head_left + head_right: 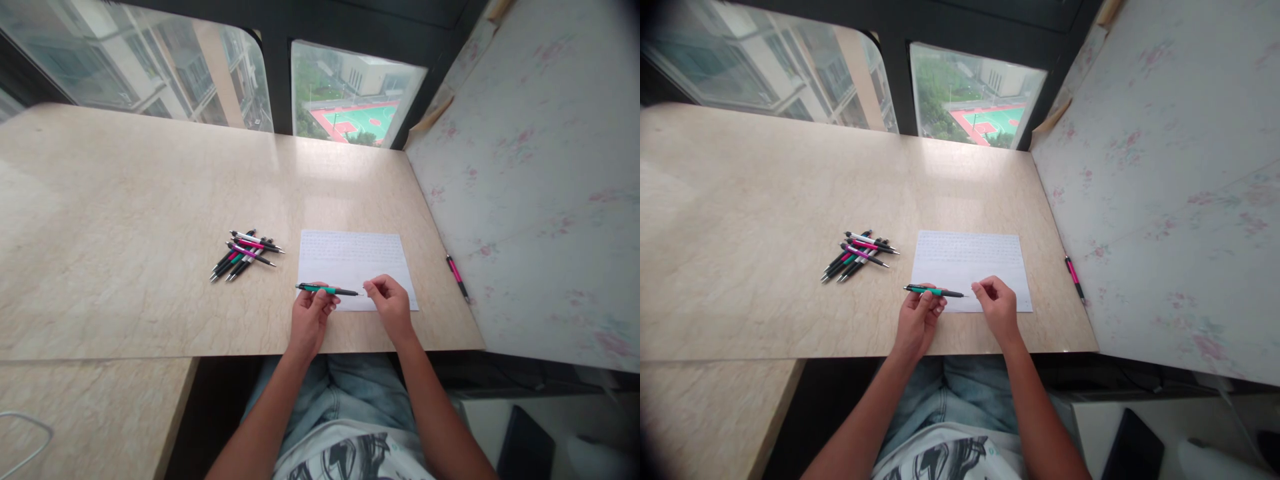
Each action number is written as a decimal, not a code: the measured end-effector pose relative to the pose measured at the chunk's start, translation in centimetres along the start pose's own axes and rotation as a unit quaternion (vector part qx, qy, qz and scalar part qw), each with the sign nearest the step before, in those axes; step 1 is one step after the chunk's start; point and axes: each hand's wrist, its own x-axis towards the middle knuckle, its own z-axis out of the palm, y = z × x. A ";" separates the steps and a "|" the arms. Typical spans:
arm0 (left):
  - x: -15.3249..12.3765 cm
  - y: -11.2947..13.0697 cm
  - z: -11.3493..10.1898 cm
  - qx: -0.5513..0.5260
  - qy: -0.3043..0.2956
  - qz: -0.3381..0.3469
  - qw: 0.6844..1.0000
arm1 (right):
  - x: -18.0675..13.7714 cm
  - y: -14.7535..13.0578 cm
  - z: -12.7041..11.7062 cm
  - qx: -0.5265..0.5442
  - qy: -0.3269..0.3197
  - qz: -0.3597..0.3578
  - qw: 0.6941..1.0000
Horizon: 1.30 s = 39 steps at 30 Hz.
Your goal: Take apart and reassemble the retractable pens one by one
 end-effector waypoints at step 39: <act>-0.1 -0.4 -0.1 0.036 -0.025 0.021 0.999 | -1.6 -2.3 -1.2 -0.092 -0.094 -0.097 0.987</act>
